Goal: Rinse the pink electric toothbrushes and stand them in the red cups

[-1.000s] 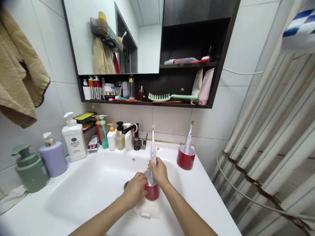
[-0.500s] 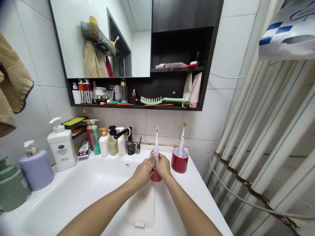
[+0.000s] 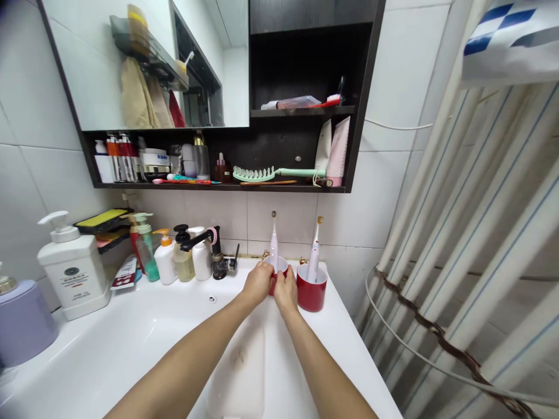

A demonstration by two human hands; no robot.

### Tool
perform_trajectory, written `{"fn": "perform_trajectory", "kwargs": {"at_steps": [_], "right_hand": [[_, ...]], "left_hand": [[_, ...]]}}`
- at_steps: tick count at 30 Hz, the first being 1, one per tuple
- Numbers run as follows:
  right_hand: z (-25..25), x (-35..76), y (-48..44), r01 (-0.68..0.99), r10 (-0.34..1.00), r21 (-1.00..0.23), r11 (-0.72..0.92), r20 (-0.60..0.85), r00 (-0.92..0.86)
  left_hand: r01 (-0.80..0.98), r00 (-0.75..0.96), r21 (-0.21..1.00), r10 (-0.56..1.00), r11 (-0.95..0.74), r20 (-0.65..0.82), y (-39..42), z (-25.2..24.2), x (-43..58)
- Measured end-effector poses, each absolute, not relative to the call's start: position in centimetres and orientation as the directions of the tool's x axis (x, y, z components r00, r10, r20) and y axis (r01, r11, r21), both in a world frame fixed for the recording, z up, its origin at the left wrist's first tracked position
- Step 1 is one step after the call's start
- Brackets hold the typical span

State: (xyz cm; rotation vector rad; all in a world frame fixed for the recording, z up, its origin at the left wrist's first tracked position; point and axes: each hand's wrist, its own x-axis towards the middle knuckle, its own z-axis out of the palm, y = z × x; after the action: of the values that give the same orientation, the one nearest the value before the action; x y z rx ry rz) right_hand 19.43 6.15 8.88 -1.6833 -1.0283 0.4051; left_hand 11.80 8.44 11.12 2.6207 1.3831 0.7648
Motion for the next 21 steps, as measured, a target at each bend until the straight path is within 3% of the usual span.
{"fn": "perform_trajectory", "kwargs": {"at_steps": [9,12,14,16,18,21], "right_hand": [[8.6,18.9,5.5,0.393,0.795,-0.919,0.038,0.266,0.544],[9.0,18.4,3.9,0.393,0.795,-0.912,0.117,0.323,0.514],[9.8,18.0,2.5,0.376,0.801,-0.909,0.181,0.359,0.480],[11.1,17.3,1.0,0.342,0.816,-0.904,0.257,0.393,0.424],[12.8,16.5,-0.5,0.296,0.827,-0.893,0.340,0.434,0.358],[14.9,15.3,-2.5,0.105,0.826,-0.868,0.486,0.495,0.270]], "left_hand": [[0.716,0.436,0.340,0.771,-0.610,0.465,8.7,11.3,11.6],[0.614,0.248,0.586,0.834,-0.529,0.494,7.6,11.6,10.5],[0.386,0.122,0.821,0.905,-0.421,0.406,6.3,12.3,9.7],[0.059,0.152,0.935,0.929,-0.349,0.337,4.5,13.4,8.9],[-0.250,0.274,0.916,0.884,-0.315,0.379,2.4,14.7,8.1],[-0.478,0.404,0.854,0.811,-0.206,0.422,-0.3,16.3,7.1]]}}
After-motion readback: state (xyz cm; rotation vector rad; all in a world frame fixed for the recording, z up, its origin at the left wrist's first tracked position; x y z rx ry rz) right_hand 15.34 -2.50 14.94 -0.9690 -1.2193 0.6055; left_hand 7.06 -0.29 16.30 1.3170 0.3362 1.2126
